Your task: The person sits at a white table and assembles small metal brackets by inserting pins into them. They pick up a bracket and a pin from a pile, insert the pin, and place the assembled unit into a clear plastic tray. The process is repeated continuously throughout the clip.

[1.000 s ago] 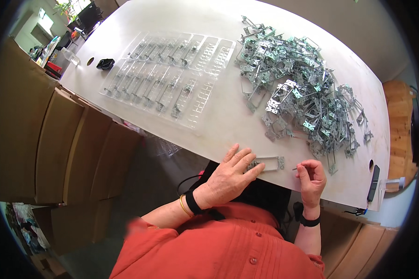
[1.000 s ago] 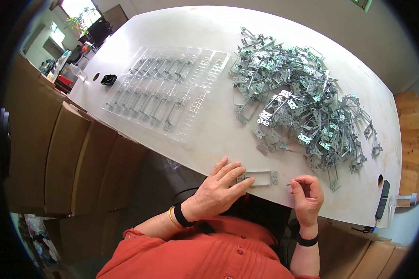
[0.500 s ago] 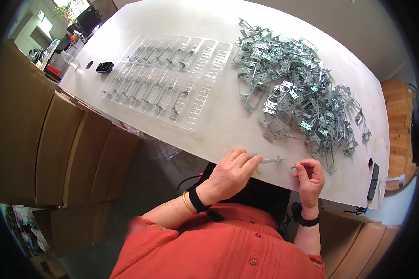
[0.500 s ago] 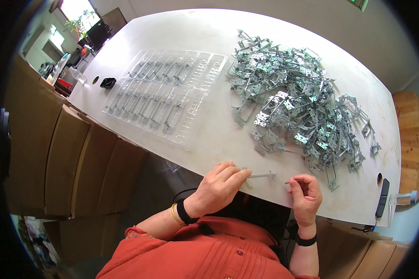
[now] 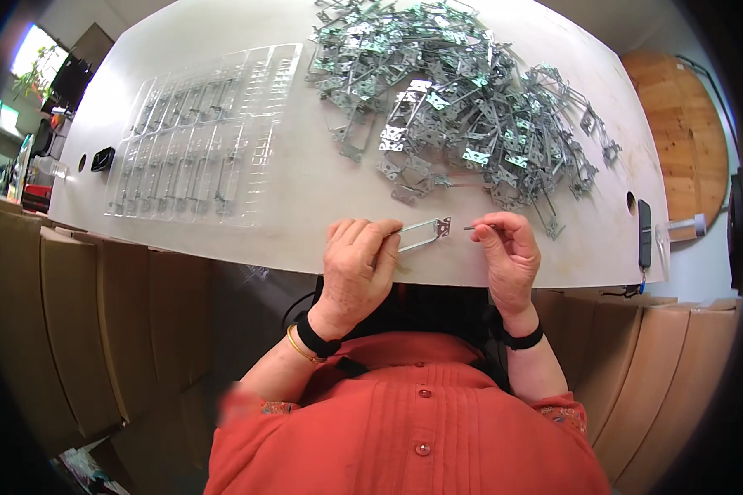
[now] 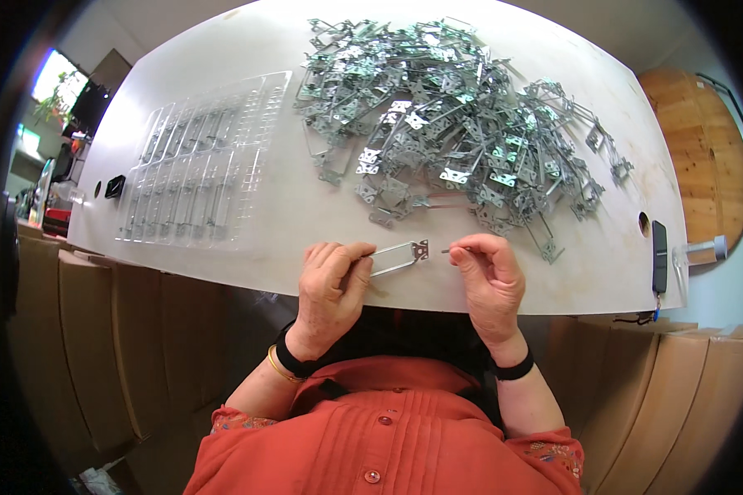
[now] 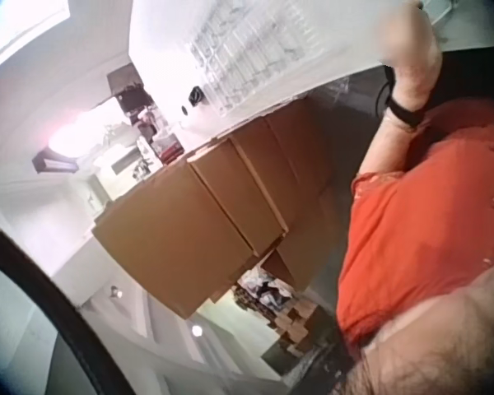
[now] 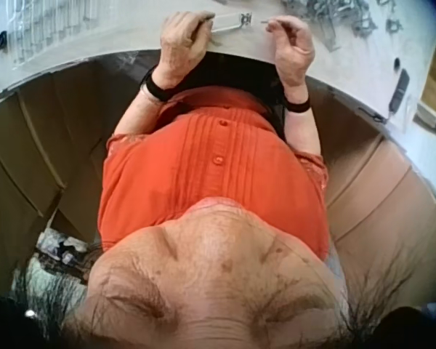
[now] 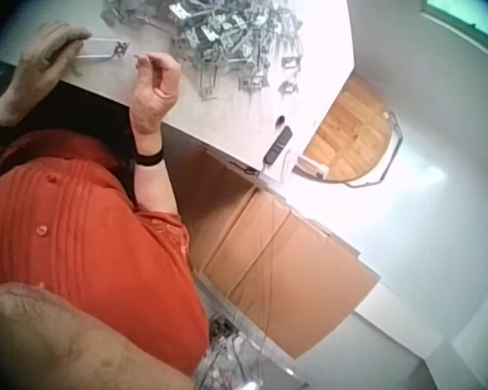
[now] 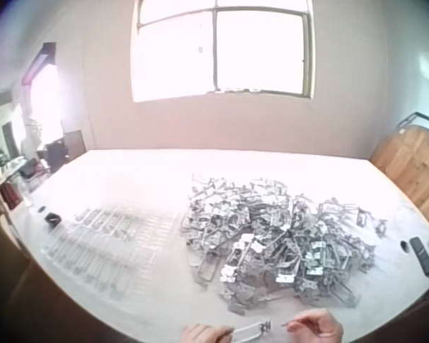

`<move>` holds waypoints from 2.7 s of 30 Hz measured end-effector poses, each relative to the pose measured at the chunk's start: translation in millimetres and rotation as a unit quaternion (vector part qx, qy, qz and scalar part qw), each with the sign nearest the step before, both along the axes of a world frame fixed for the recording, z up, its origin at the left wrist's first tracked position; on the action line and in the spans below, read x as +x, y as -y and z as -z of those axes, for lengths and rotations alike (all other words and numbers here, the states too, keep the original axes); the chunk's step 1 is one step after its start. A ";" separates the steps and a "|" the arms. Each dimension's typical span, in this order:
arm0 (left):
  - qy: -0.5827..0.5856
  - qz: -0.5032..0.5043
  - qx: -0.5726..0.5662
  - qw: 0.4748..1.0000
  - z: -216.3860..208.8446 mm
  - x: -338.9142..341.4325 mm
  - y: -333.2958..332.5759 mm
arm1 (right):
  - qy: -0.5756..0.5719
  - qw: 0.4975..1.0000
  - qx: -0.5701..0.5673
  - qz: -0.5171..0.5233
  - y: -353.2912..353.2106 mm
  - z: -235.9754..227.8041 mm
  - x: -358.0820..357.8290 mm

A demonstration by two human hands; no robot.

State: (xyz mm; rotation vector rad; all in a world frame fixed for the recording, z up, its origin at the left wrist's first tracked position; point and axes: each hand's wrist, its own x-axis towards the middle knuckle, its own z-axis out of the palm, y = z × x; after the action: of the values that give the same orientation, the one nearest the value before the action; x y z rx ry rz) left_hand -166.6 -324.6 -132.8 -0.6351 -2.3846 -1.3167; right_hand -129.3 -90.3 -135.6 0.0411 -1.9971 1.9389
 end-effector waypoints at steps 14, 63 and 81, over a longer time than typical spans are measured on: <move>0.027 -0.021 0.022 0.999 2.9 -2.4 -3.1 | -0.017 0.993 0.110 0.040 18.1 3.8 -13.5; 0.004 -0.019 0.037 0.999 5.4 -5.1 -2.1 | -0.069 0.971 0.225 0.046 24.1 -1.9 -19.9; 0.014 -0.020 0.034 0.999 3.8 -5.0 -3.6 | -0.083 0.968 0.231 0.050 23.9 -4.1 -20.8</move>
State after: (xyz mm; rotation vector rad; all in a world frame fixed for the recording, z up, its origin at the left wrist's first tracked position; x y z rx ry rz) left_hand -171.6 -321.0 -136.6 -0.5495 -2.3508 -1.3910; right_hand -150.1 -114.2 -131.5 0.2080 -2.2392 1.3262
